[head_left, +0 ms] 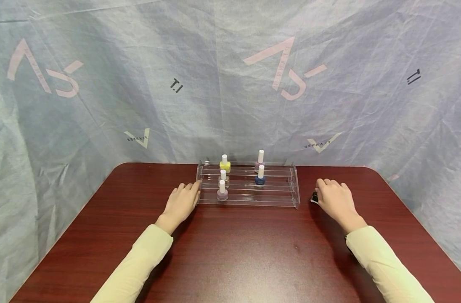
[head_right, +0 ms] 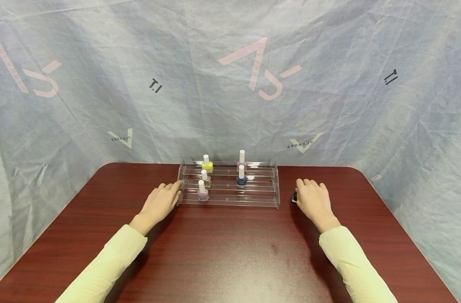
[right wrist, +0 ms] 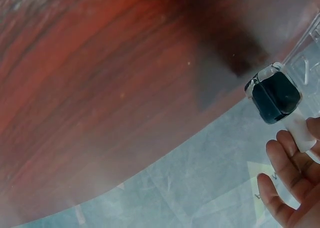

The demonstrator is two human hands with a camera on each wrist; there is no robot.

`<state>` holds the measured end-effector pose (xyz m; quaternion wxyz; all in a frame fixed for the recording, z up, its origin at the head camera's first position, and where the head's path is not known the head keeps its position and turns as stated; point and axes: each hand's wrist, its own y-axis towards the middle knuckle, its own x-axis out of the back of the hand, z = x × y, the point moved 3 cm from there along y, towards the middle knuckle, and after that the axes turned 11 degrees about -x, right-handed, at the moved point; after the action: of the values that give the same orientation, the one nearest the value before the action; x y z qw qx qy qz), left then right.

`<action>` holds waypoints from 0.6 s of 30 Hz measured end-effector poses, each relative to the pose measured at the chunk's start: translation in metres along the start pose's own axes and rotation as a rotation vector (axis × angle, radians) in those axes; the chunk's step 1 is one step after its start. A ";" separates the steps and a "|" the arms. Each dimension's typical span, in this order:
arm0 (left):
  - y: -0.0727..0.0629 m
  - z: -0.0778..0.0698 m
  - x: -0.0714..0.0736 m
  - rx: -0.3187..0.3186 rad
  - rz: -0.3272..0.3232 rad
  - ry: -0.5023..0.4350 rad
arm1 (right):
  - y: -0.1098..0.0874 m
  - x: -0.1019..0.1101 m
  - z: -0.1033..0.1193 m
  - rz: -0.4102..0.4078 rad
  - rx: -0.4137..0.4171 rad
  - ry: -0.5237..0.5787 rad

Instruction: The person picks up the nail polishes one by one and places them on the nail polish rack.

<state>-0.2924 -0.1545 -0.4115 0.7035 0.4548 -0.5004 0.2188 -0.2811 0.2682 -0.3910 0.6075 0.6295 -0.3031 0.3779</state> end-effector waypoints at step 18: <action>-0.001 0.000 0.000 0.000 -0.006 -0.004 | 0.005 0.017 0.006 -0.098 0.064 0.027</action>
<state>-0.2917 -0.1549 -0.4114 0.7030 0.4566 -0.5006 0.2159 -0.2758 0.2632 -0.3743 0.6090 0.6573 -0.2514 0.3658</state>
